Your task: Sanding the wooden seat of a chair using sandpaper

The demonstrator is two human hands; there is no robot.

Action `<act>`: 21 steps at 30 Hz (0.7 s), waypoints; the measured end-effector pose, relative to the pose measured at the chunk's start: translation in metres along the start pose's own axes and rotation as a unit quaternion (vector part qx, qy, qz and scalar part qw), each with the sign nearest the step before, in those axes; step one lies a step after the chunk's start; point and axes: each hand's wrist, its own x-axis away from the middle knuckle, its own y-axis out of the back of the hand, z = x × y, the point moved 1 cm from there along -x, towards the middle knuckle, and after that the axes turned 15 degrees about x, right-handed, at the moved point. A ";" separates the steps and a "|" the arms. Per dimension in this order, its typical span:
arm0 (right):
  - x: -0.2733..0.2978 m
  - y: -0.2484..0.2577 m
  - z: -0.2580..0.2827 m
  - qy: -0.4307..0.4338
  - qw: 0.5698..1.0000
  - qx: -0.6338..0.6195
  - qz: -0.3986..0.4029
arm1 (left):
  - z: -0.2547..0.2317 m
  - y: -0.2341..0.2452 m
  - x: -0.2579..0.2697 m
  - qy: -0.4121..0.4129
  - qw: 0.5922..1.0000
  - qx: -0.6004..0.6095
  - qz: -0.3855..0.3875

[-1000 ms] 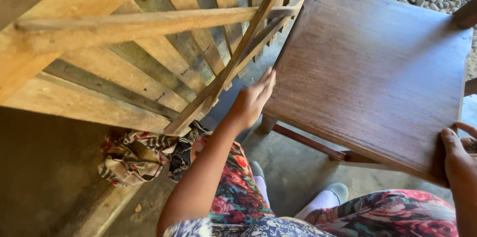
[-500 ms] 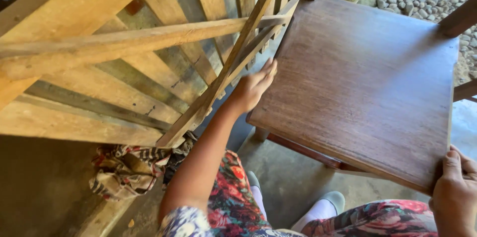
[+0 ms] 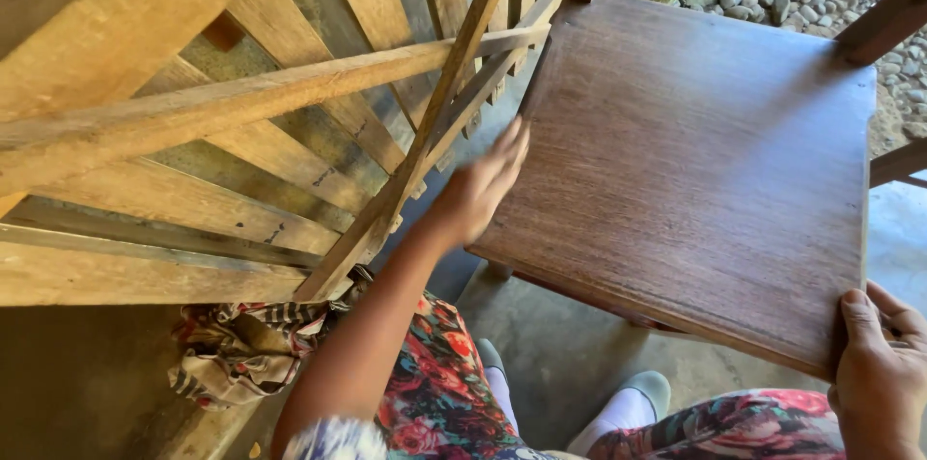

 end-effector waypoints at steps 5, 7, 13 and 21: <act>0.004 0.001 0.023 -0.004 0.999 0.038 -0.003 | -0.002 -0.014 0.086 0.050 0.977 0.189 -0.090; 0.006 0.003 0.032 -0.026 0.999 0.035 0.011 | 0.017 -0.016 0.069 0.041 0.975 0.194 -0.105; 0.008 0.005 0.039 -0.053 0.996 0.064 0.038 | -0.008 -0.043 0.112 0.004 0.971 0.124 -0.203; 0.006 0.005 0.030 -0.057 0.996 0.028 0.060 | 0.003 -0.037 0.092 0.056 0.970 0.140 -0.191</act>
